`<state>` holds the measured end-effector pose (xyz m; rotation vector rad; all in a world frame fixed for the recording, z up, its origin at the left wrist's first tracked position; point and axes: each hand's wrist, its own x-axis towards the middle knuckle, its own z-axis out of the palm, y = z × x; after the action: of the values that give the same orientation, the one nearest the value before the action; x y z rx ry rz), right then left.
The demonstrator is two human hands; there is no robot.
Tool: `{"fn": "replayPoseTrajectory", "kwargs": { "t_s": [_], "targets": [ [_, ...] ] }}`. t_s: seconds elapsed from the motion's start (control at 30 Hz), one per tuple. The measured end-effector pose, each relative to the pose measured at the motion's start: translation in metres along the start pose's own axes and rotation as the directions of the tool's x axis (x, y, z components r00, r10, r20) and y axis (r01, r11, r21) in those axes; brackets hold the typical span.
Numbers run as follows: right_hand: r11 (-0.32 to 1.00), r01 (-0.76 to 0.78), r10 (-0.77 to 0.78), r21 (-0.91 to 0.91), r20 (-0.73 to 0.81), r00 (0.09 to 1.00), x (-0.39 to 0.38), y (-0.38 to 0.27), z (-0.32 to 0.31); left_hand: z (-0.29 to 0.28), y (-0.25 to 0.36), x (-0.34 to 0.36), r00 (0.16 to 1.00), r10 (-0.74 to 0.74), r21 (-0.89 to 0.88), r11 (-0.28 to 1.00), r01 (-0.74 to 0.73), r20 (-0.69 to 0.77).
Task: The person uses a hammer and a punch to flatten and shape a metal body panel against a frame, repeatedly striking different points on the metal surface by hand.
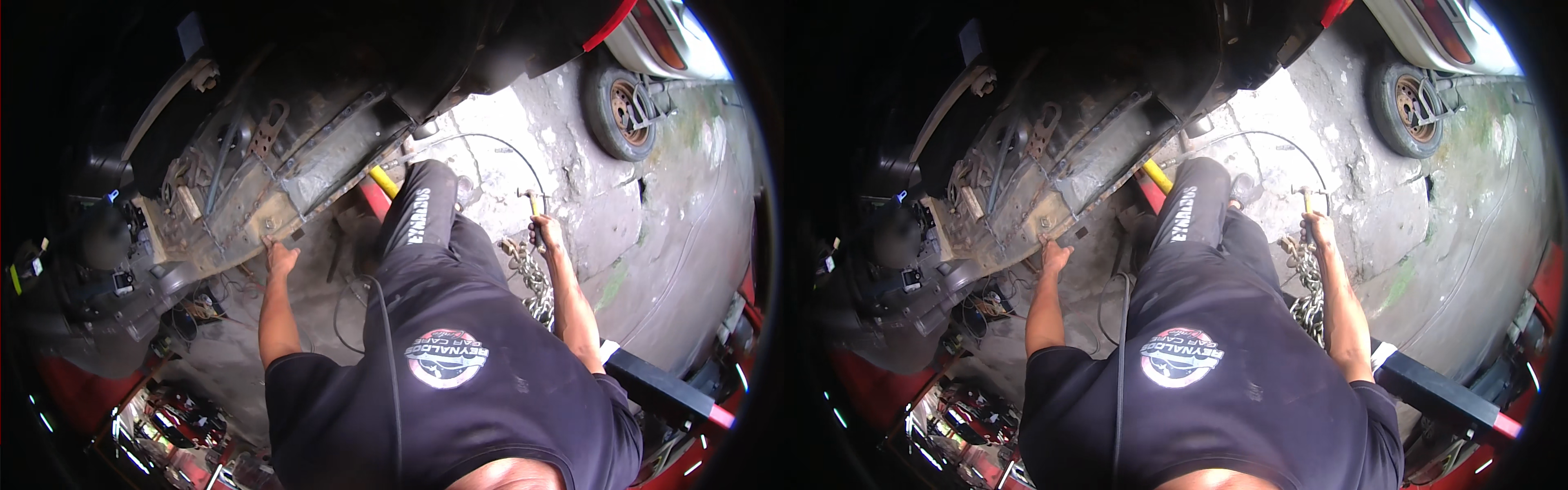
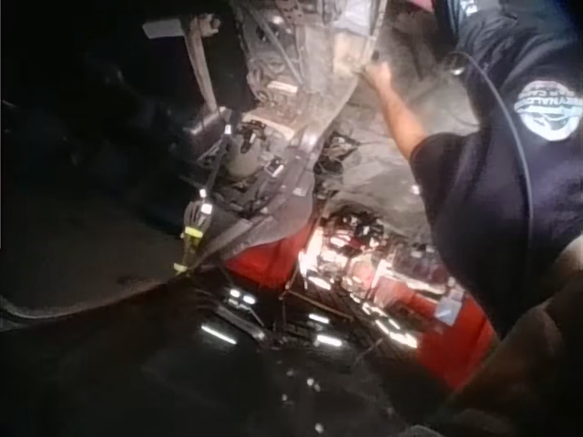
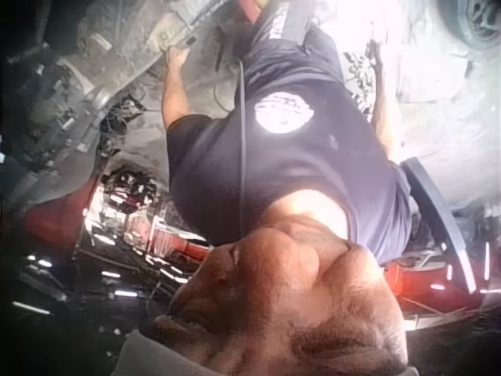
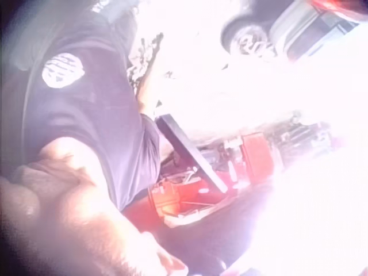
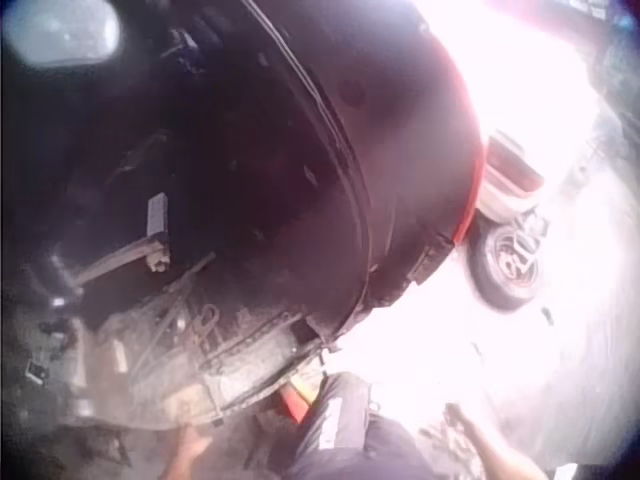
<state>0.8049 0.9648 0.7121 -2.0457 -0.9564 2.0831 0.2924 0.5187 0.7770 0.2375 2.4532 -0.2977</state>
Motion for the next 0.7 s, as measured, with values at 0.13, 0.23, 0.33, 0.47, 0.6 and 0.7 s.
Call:
{"fn": "replayPoseTrajectory", "kwargs": {
  "t_s": [0.13, 0.23, 0.33, 0.47, 0.6, 0.7],
  "targets": [
    [0.996, 0.031, -0.031, 0.082, 0.004, 1.000, -0.014, 0.002, 0.003, 0.008, -0.011, 0.005, 1.000, -0.021, -0.038, 0.999, 0.020, -0.020],
    [0.986, 0.096, -0.095, 0.139, -0.008, 0.995, -0.027, -0.003, 0.006, 0.024, -0.029, 0.017, 0.999, 0.011, -0.031, 0.999, -0.012, -0.051],
    [0.971, 0.201, -0.196, 0.133, -0.052, 0.979, -0.030, -0.012, 0.006, 0.025, -0.030, 0.022, 0.998, 0.013, -0.078, 0.997, -0.017, -0.053],
    [0.960, 0.278, -0.277, 0.024, -0.032, 0.960, -0.043, -0.043, 0.014, 0.015, -0.014, 0.010, 0.999, -0.038, -0.124, 0.992, 0.035, -0.017],
    [0.926, 0.377, -0.376, -0.011, 0.042, 0.926, -0.062, -0.071, 0.036, 0.020, -0.021, 0.015, 0.997, -0.028, -0.131, 0.991, 0.019, -0.070],
    [0.899, 0.437, -0.435, 0.008, 0.120, 0.892, -0.072, -0.085, 0.040, 0.015, -0.018, 0.017, 0.998, -0.043, -0.154, 0.987, 0.036, -0.045]
  ]
}}
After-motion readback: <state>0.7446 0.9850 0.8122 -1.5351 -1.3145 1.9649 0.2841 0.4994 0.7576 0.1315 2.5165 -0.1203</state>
